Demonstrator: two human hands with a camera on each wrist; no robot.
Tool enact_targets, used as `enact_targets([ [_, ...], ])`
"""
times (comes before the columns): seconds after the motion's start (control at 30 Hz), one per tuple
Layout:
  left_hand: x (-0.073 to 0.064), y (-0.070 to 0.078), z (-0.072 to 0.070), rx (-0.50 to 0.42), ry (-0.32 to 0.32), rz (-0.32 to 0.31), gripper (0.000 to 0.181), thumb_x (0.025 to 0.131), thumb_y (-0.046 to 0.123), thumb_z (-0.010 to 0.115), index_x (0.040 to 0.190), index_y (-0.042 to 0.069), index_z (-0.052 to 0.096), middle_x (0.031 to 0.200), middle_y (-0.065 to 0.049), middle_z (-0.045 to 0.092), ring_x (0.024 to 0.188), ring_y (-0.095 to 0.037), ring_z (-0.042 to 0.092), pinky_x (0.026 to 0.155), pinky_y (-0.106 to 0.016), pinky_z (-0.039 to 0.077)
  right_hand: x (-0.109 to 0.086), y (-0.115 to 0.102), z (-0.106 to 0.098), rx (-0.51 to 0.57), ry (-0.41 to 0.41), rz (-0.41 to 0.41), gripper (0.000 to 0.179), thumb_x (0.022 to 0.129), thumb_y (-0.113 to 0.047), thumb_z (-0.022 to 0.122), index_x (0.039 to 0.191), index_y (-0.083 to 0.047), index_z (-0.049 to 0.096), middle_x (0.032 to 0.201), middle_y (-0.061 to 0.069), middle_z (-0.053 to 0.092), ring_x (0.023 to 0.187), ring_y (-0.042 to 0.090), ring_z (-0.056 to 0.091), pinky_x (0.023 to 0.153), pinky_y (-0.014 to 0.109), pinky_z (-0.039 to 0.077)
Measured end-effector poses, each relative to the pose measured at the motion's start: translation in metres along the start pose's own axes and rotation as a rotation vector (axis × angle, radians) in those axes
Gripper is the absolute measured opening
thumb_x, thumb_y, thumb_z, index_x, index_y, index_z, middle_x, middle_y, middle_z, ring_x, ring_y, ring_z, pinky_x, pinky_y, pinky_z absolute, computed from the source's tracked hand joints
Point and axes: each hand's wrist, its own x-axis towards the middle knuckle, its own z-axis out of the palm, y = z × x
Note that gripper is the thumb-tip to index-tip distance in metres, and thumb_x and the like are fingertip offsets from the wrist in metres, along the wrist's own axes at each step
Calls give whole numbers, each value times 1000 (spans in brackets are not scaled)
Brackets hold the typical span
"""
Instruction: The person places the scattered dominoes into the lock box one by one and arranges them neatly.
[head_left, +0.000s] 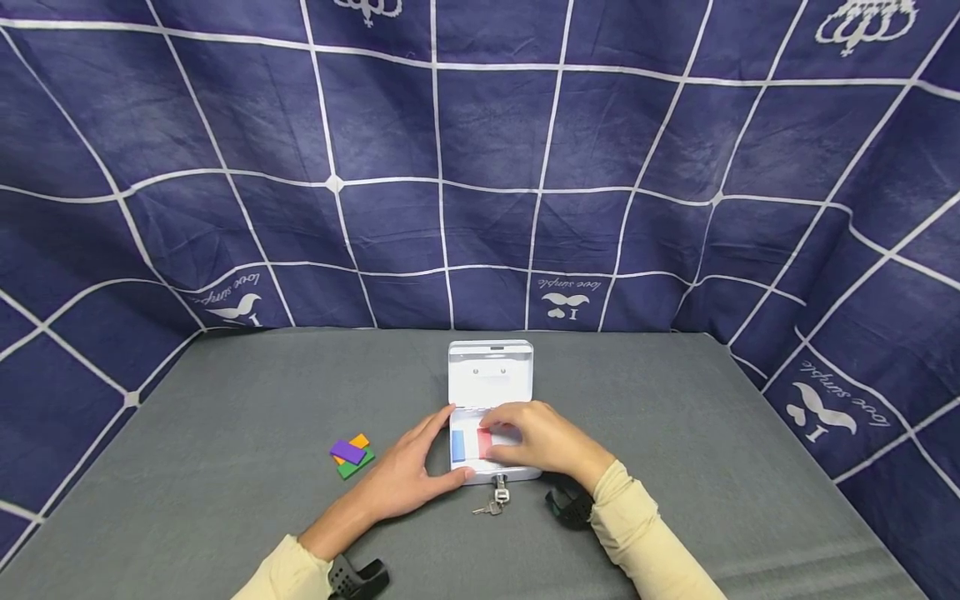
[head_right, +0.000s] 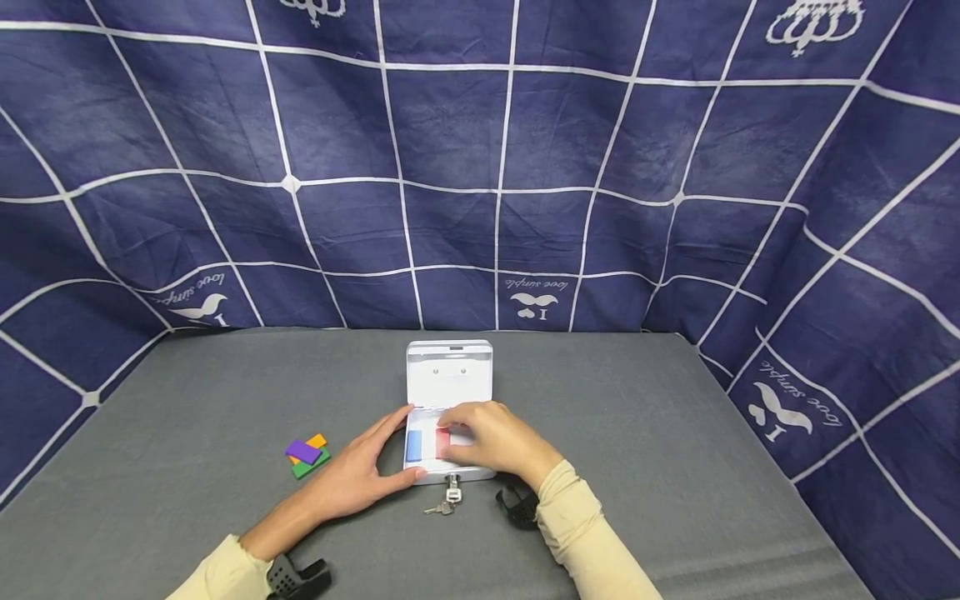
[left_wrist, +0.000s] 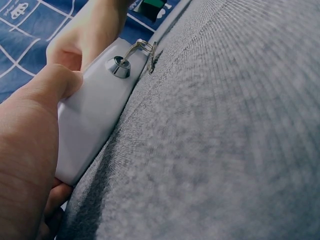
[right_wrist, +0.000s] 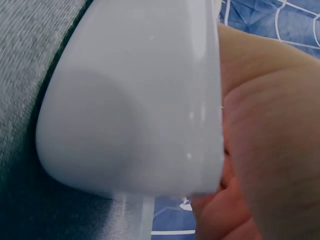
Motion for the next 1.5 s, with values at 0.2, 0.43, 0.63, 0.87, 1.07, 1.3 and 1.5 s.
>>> enact_targets([
  [0.2,0,0,1,-5,-1,10,96,86,64,75,163,25,32,160,-7,44,145,-35,44,114,-58,39,-8,4,-1,14,68,11,37,91,-28,78,124,-12,73,121,-2,74,116,15,68,102,37,53],
  [0.43,-1,1,0,-1,0,11,96,86,63,75,163,26,31,161,-7,44,146,-34,43,116,-57,38,-22,12,-1,17,147,-6,55,90,-41,80,136,-15,66,132,-3,68,123,15,62,106,40,50],
  [0.63,0,1,-1,3,-1,0,96,86,63,75,163,25,32,161,-8,44,146,-35,43,116,-57,37,-37,16,-5,-17,172,60,73,84,-49,83,145,-16,59,143,-2,61,133,17,55,111,43,46],
  [0.87,1,-1,1,-2,7,13,94,87,61,75,162,22,34,159,-10,46,145,-38,44,115,-59,38,-53,19,-5,-43,157,121,88,81,-56,83,152,-14,51,149,1,56,138,22,51,113,47,44],
  [1.07,0,1,1,7,11,21,95,86,61,75,162,21,34,159,-9,46,145,-37,45,114,-58,39,-62,24,2,27,155,184,94,81,-57,83,157,-17,44,157,1,49,143,25,48,114,51,42],
  [1.3,0,1,0,14,1,14,95,87,61,75,163,22,33,160,-9,45,145,-37,44,115,-58,38,-66,29,12,131,173,176,95,83,-50,85,160,-20,39,160,0,44,143,24,49,112,46,45],
  [1.5,-1,1,-3,8,-4,19,97,87,59,76,163,18,32,160,-12,45,145,-35,44,116,-55,39,-65,30,15,200,180,153,94,83,-42,88,160,-18,39,160,2,44,141,24,50,111,35,47],
])
